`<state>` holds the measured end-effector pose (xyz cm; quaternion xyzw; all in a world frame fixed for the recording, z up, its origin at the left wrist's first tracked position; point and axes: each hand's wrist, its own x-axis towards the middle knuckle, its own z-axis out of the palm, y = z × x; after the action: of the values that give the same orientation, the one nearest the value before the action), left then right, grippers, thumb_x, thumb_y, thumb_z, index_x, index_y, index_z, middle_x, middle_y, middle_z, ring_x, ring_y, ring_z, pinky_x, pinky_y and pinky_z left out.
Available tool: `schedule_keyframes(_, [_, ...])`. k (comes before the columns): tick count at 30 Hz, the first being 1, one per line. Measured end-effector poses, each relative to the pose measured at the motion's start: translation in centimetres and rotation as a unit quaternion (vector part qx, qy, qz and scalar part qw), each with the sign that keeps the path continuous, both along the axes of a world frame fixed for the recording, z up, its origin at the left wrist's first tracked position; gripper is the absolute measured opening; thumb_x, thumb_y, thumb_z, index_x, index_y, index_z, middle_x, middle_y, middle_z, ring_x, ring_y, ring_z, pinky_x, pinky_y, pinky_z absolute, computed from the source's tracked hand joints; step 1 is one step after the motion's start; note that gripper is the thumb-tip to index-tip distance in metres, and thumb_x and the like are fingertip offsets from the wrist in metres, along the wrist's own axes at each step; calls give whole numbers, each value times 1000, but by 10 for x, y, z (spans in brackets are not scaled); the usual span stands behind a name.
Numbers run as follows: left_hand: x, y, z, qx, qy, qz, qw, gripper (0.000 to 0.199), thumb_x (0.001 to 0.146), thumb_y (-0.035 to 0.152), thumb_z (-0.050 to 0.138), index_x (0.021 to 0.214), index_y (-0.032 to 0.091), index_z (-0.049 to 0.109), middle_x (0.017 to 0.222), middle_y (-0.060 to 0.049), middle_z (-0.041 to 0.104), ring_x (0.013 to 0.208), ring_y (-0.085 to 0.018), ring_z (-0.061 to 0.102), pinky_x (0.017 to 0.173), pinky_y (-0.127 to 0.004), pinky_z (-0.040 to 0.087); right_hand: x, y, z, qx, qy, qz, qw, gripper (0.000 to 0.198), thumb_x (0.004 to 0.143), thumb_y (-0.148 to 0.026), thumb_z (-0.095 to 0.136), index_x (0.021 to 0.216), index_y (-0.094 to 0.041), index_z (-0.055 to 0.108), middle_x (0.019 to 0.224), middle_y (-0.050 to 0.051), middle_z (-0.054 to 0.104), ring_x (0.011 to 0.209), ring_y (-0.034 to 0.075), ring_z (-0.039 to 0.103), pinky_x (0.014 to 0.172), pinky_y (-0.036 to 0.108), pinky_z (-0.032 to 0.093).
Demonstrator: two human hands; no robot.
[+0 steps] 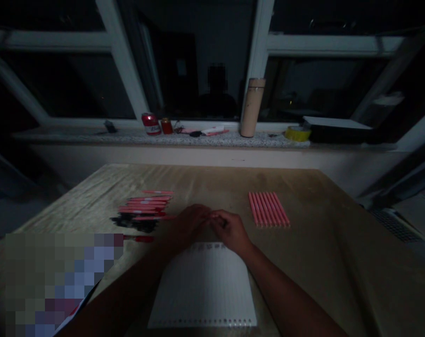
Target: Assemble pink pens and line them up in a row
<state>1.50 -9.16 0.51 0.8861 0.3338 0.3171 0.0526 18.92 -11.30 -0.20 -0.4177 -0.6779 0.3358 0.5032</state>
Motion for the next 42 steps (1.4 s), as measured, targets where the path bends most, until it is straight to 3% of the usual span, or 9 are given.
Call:
schedule_keyframes(5, [-12, 10, -1, -89, 32, 38, 995, 26, 86, 33, 42, 103, 18, 56, 95, -5, 61, 86, -17, 53, 80, -31, 42, 6, 5, 1, -71, 65, 7, 995, 20, 80, -35, 57, 87, -19, 66, 75, 3, 65, 67, 14, 57, 59, 24, 43])
schedule_keyframes(11, [-20, 18, -5, -158, 47, 37, 986, 21, 81, 28, 46, 94, 18, 59, 86, -3, 61, 76, -14, 54, 69, -26, 41, 12, 14, -13, -141, 87, 23, 986, 25, 75, -38, 61, 85, -15, 65, 58, -2, 56, 49, 8, 44, 46, 20, 32])
schedule_keyframes(17, [-21, 20, -4, -136, 47, 64, 988, 19, 78, 25, 48, 91, 17, 60, 85, -5, 60, 78, -16, 55, 71, -28, 42, 12, 15, -13, -147, 106, -14, 983, 25, 72, -39, 63, 80, -15, 62, 56, -3, 55, 49, 9, 46, 46, 21, 33])
schedule_keyframes(24, [-30, 30, -10, -23, 73, 149, 986, 25, 73, 16, 49, 97, 16, 58, 95, -8, 59, 93, -22, 52, 85, -39, 37, 14, 19, -11, -157, 207, -61, 964, 24, 73, -40, 62, 71, -17, 56, 56, -3, 56, 43, 7, 45, 43, 20, 34])
schedule_keyframes(32, [-40, 35, -11, -37, 146, 172, 974, 20, 75, 16, 47, 88, 17, 61, 88, -7, 60, 88, -21, 54, 82, -38, 37, 15, 20, -14, -162, 240, -76, 954, 22, 73, -37, 63, 72, -17, 54, 58, -3, 57, 41, 7, 45, 40, 20, 33])
schedule_keyframes(36, [-46, 35, -9, -44, 165, 194, 966, 23, 69, 9, 48, 85, 16, 62, 87, -9, 60, 89, -22, 54, 81, -38, 36, 14, 18, -11, -165, 230, -74, 956, 22, 72, -37, 63, 72, -17, 54, 57, -3, 56, 41, 7, 45, 40, 20, 32])
schedule_keyframes(42, [-42, 30, -1, -26, 121, 187, 975, 28, 70, 7, 46, 92, 16, 60, 92, -9, 60, 94, -23, 53, 83, -39, 36, 13, 18, -9, -161, 231, -64, 957, 20, 73, -36, 62, 70, -18, 53, 56, -4, 55, 41, 7, 44, 40, 21, 32])
